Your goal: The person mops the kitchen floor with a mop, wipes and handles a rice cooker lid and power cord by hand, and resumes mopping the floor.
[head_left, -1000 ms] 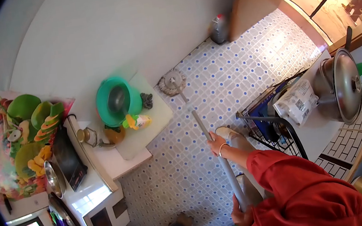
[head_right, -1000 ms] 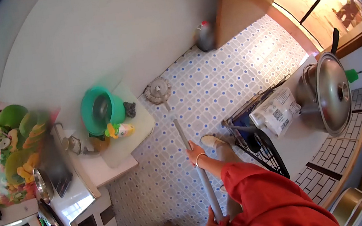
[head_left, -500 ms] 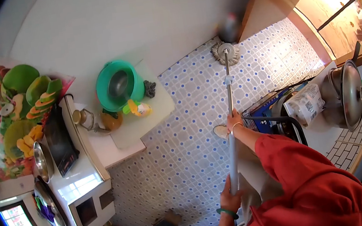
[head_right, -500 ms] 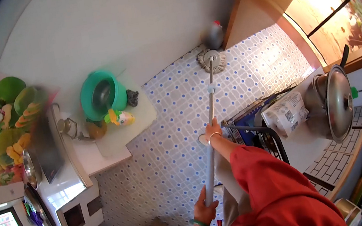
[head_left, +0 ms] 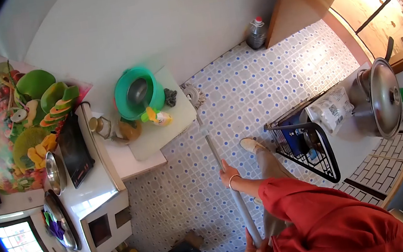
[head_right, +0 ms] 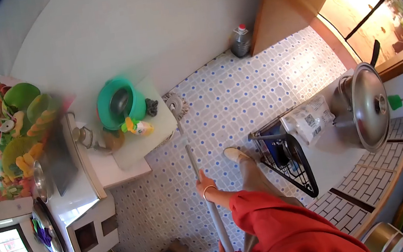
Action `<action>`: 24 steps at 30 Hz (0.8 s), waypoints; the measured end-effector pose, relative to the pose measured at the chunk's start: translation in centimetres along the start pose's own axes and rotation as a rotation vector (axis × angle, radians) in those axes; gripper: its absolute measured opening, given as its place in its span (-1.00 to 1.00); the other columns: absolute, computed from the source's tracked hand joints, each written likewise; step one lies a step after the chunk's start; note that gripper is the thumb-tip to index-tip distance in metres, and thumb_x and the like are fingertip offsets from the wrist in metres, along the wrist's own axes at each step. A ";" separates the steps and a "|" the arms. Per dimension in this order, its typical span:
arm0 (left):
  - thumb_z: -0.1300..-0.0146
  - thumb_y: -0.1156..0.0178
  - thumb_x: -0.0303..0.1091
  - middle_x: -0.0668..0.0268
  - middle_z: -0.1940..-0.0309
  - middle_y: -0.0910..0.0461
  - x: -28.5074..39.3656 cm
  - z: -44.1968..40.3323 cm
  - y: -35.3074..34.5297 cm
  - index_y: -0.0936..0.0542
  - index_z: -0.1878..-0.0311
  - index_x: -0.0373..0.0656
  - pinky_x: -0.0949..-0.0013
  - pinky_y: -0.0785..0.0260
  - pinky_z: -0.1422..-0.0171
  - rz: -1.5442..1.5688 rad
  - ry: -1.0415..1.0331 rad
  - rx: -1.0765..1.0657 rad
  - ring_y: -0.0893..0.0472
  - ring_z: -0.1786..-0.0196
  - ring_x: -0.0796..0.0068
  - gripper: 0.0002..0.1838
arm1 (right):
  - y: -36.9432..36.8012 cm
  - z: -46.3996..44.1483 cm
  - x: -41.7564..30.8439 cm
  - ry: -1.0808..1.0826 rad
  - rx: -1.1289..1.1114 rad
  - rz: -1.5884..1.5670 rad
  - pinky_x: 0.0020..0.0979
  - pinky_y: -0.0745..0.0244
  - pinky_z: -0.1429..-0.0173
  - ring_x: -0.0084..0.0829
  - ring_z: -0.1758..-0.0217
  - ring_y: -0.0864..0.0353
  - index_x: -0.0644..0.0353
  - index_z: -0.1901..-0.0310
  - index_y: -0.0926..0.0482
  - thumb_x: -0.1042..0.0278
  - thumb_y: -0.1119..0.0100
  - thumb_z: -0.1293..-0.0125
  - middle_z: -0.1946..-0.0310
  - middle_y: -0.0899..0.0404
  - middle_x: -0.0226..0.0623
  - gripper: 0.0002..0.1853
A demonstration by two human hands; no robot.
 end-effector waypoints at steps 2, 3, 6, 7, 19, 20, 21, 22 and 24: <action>0.00 -0.14 -0.61 0.28 0.36 -0.47 0.4 1.1 -0.4 0.01 -0.34 -0.03 0.48 -0.30 0.52 0.235 0.153 -0.056 -0.45 0.50 0.55 -0.17 | 1.2 0.6 -0.4 0.025 0.008 -0.051 -0.25 -0.41 0.45 -0.20 0.53 -0.52 0.04 -0.28 0.00 0.21 0.13 -0.22 0.42 -0.53 -0.05 -0.41; 0.00 -0.14 -0.63 0.28 0.40 -0.47 0.6 1.1 -0.4 0.01 -0.34 0.04 0.48 -0.28 0.56 0.233 0.139 -0.058 -0.44 0.53 0.57 -0.16 | 1.9 0.7 -0.7 0.052 0.008 -0.091 -0.36 -0.36 0.68 -0.35 0.74 -0.47 0.07 -0.28 -0.01 0.25 0.12 -0.23 0.52 -0.52 -0.13 -0.42; 0.00 -0.18 -0.58 0.30 0.46 -0.49 3.3 0.1 -3.1 0.04 -0.35 -0.02 0.48 -0.29 0.56 0.080 0.116 -0.088 -0.45 0.57 0.56 -0.14 | 6.5 0.1 -0.5 0.051 0.006 -0.287 -0.39 -0.29 0.76 -0.42 0.83 -0.39 0.08 -0.27 -0.03 0.30 0.11 -0.25 0.65 -0.46 -0.20 -0.45; 0.00 -0.19 -0.53 0.30 0.46 -0.50 4.2 -0.2 -4.1 0.06 -0.35 -0.07 0.49 -0.31 0.56 0.132 0.114 -0.139 -0.45 0.58 0.56 -0.14 | 7.9 -0.1 -0.9 0.051 0.013 -0.289 -0.39 -0.29 0.76 -0.42 0.83 -0.39 0.08 -0.27 -0.03 0.30 0.11 -0.25 0.65 -0.46 -0.20 -0.45; 0.08 -0.18 -0.44 0.13 0.55 -0.54 11.2 -12.6 -8.5 -0.04 -0.32 0.01 0.36 -0.39 0.59 -0.802 -0.275 -0.276 -0.52 0.65 0.43 -0.16 | 21.9 -9.7 -1.3 -0.030 0.356 -0.652 -0.37 -0.14 0.89 -0.41 0.86 -0.34 0.07 0.21 -0.24 0.35 0.15 -0.26 0.73 -0.26 -0.26 -0.90; 0.08 -0.19 -0.43 0.12 0.50 -0.55 11.6 -11.9 -7.7 -0.04 -0.32 0.01 0.34 -0.41 0.53 -0.887 -0.388 -0.236 -0.53 0.62 0.43 -0.16 | 21.3 -8.7 -1.5 -0.036 0.387 -0.567 -0.38 -0.18 0.87 -0.39 0.83 -0.37 0.06 0.16 -0.25 0.33 0.17 -0.27 0.70 -0.31 -0.25 -0.87; 0.08 -0.19 -0.41 0.11 0.45 -0.57 11.8 -11.0 -6.9 -0.03 -0.32 0.01 0.32 -0.43 0.47 -0.972 -0.500 -0.196 -0.55 0.58 0.42 -0.15 | 20.2 -7.7 -1.9 -0.030 0.384 -0.569 -0.38 -0.18 0.87 -0.39 0.83 -0.37 0.06 0.16 -0.25 0.33 0.17 -0.27 0.70 -0.31 -0.25 -0.87; 0.08 -0.19 -0.41 0.11 0.45 -0.57 11.4 -10.0 -5.9 -0.03 -0.32 0.01 0.32 -0.43 0.47 -0.973 -0.502 -0.190 -0.55 0.58 0.42 -0.15 | 19.0 -6.4 -2.0 -0.065 0.408 -0.541 -0.37 -0.23 0.83 -0.36 0.81 -0.39 0.07 0.12 -0.25 0.32 0.17 -0.27 0.68 -0.35 -0.22 -0.83; 0.04 -0.18 -0.40 0.12 0.45 -0.59 11.2 -7.4 -3.2 -0.19 -0.26 -0.08 0.36 -0.44 0.35 -0.938 -0.523 -0.094 -0.58 0.51 0.45 -0.29 | 15.9 -4.2 -1.3 -0.112 0.424 -0.462 -0.32 -0.31 0.76 -0.30 0.76 -0.44 0.07 0.02 -0.24 0.28 0.16 -0.26 0.62 -0.42 -0.15 -0.73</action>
Point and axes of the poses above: each hand's wrist, its own z-axis away from the middle knuckle, its own y-axis out of the back of the hand, x = y × z, the point moved 7 cm from there along -z, towards the middle knuckle
